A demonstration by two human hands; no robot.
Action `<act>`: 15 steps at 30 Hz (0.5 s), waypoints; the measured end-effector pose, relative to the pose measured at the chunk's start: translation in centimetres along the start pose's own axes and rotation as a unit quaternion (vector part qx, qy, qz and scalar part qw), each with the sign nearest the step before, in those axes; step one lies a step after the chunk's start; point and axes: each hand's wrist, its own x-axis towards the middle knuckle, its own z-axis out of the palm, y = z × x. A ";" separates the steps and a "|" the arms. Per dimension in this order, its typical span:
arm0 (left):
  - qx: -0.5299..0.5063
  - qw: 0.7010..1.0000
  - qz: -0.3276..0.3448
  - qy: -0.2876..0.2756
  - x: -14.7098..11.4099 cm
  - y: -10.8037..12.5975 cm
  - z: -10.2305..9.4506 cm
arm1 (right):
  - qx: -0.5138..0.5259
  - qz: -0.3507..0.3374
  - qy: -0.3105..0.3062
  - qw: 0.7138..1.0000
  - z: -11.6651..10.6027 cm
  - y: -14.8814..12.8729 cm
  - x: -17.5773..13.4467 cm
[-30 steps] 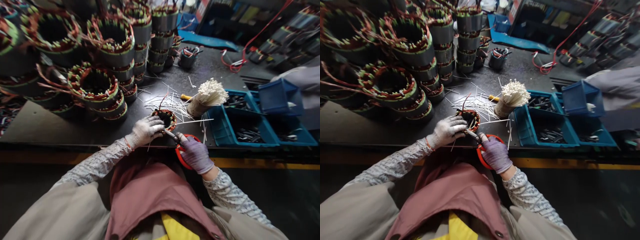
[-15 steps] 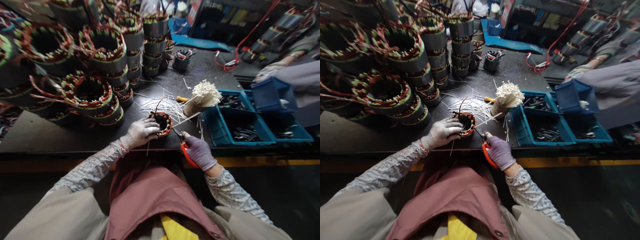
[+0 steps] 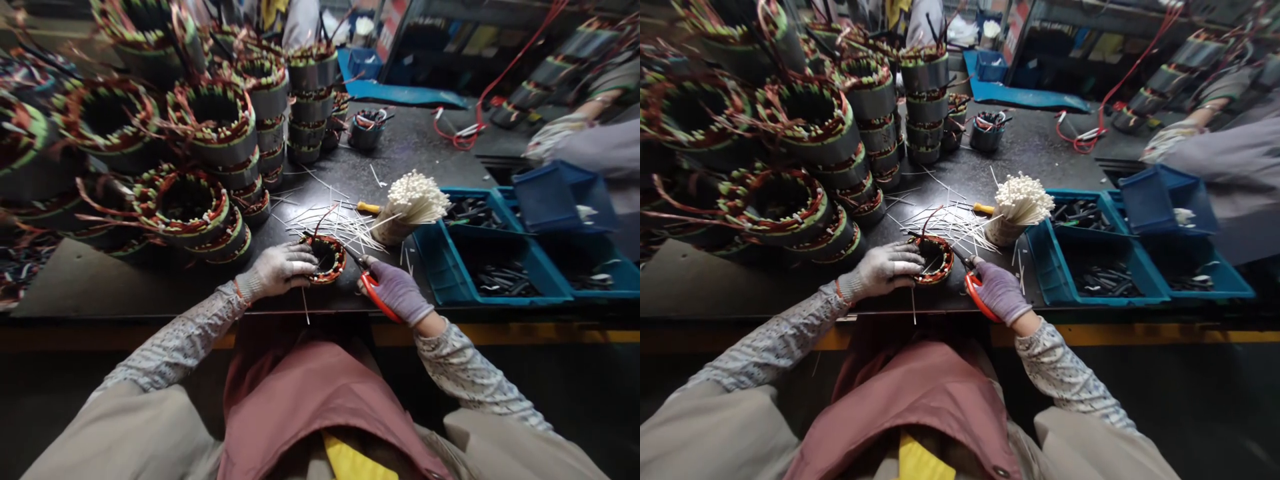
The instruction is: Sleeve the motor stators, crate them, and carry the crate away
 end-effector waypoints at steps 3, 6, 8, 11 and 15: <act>-0.010 1.000 -0.001 -0.007 0.0 -0.5 0.3 | 0.012 -0.015 0.006 1.000 0.3 0.2 0.2; 0.004 0.998 -0.029 -0.057 0.3 -0.1 -0.5 | 0.024 -0.014 0.018 0.999 0.5 0.3 -0.1; 0.051 0.991 -0.060 -0.108 0.8 1.8 -1.7 | 0.040 -0.007 0.024 0.999 0.7 0.8 -0.7; 0.155 0.970 -0.092 -0.161 2.7 5.8 -2.5 | 0.051 -0.008 0.071 0.996 1.5 3.0 -0.9; 0.147 0.933 -0.168 -0.281 5.8 7.4 0.1 | 0.059 -0.008 0.167 0.984 3.0 5.5 -1.2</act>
